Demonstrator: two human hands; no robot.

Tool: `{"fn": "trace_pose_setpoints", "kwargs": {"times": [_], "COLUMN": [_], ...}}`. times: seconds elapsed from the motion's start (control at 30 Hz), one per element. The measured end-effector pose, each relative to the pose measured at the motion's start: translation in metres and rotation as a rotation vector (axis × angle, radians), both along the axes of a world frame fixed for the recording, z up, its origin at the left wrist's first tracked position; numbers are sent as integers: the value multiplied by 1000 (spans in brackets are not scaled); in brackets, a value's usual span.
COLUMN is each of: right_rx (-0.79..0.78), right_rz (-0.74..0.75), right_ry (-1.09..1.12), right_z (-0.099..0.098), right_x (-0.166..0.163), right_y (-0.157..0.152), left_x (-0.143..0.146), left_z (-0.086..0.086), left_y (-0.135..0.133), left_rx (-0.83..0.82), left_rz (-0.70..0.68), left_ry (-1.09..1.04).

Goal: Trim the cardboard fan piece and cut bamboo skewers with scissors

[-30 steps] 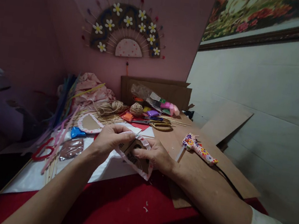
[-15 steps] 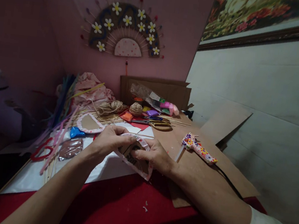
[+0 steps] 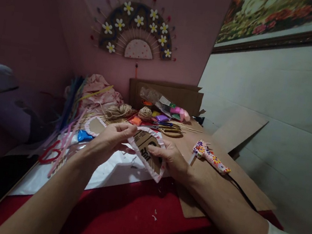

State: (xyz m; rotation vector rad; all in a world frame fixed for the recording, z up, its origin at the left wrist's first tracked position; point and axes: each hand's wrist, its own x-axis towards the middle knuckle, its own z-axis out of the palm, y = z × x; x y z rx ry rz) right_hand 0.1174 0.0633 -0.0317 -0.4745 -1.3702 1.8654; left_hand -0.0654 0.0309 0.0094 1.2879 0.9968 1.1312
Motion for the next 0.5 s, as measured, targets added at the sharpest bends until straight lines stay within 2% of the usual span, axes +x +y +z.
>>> {"fn": "trace_pose_setpoints", "kwargs": {"times": [0.17, 0.33, 0.5], "right_rx": [-127, -160, -178], "right_rz": [34, 61, 53], "right_ry": [147, 189, 188], "right_z": [-1, -2, -4], "right_x": [0, 0, -1], "right_y": [5, 6, 5], "left_x": [-2, 2, 1], "left_z": [3, 5, 6], "left_y": [-2, -5, -5], "left_rx": [54, 108, 176], "left_rz": [-64, -96, 28], "left_ry": [-104, -119, -170]}}
